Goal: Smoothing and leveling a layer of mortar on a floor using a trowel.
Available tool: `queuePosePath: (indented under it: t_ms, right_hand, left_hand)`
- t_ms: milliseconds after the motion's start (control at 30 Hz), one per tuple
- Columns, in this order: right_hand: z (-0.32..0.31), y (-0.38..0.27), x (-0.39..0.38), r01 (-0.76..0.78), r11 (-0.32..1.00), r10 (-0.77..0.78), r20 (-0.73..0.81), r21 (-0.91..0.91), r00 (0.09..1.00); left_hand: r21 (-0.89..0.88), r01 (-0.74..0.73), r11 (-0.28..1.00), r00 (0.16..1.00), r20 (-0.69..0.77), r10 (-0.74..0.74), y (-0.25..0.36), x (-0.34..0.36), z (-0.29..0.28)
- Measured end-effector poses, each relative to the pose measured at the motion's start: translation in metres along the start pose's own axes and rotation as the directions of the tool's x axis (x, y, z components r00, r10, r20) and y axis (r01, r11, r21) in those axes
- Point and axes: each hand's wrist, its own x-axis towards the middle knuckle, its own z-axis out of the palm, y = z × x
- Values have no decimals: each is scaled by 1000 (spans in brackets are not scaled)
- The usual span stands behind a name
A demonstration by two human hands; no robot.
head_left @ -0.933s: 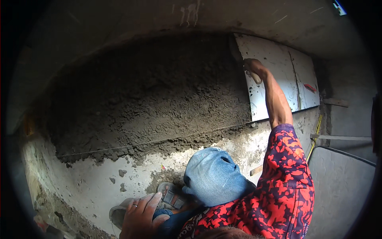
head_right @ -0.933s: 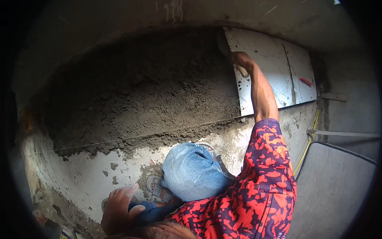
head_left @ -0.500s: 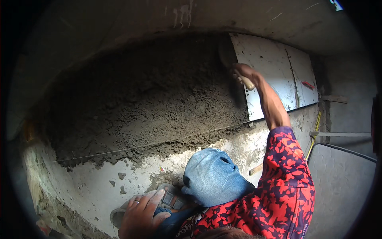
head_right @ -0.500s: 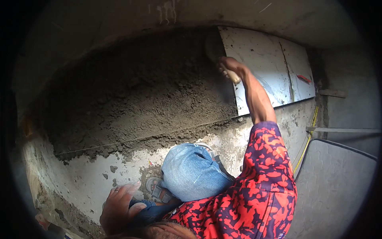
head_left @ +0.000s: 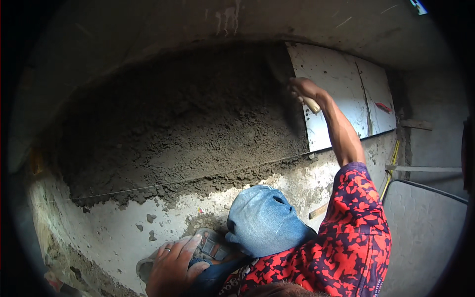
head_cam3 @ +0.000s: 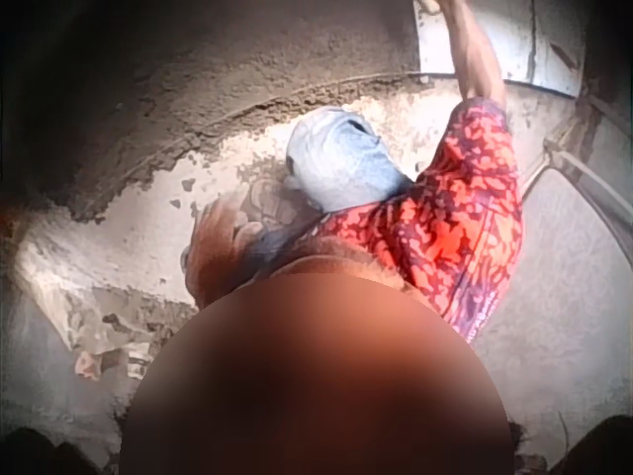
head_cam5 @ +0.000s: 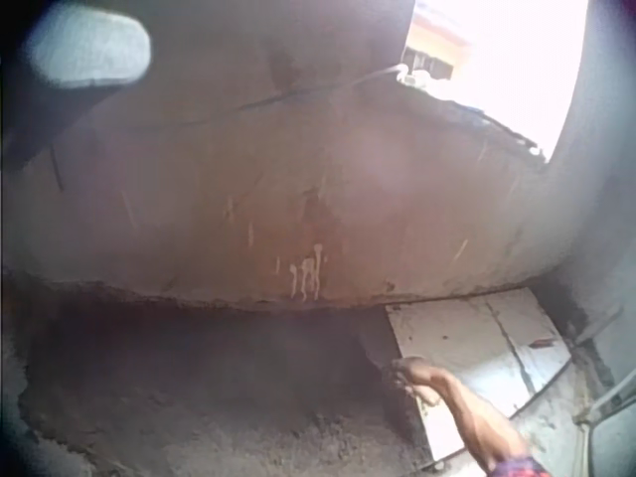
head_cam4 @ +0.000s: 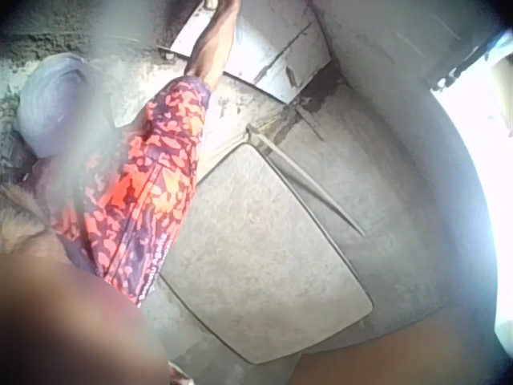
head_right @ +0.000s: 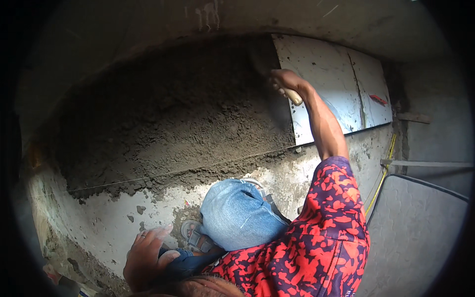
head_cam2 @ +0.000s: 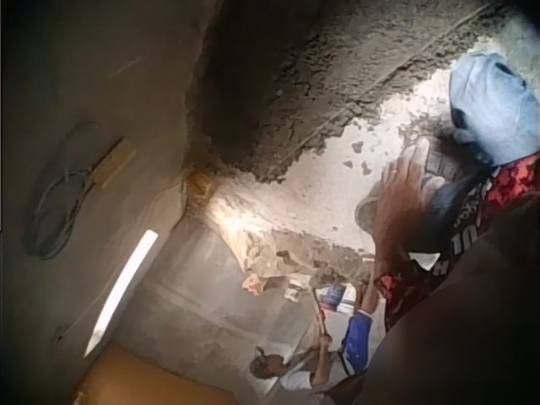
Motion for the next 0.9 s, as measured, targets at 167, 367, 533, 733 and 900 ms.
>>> queuePosePath:
  t_ms: [167, 367, 533, 733, 900]
  right_hand:
    - [20, 38, 25, -5, 998, 11, -102, 56, 995]
    - [7, 54, -9, -73, 980, 59, 82, 183, 995]
    - [58, 58, -22, -67, 987, 38, 192, 147, 981]
    - [12, 63, -15, -21, 969, 69, -184, 247, 981]
    - [36, 52, -17, -22, 998, 31, 168, -54, 985]
  left_hand:
    - [37, -43, 998, 999, -1, 43, -5, -4, 5]
    - [17, -27, 999, 1000, 9, 27, 3, -3, -1]
    - [45, -67, 997, 998, 15, 66, -2, -4, 3]
    - [33, -83, 996, 996, -24, 83, -3, -10, 9]
    - [41, -82, 996, 996, -29, 83, -2, -13, 7]
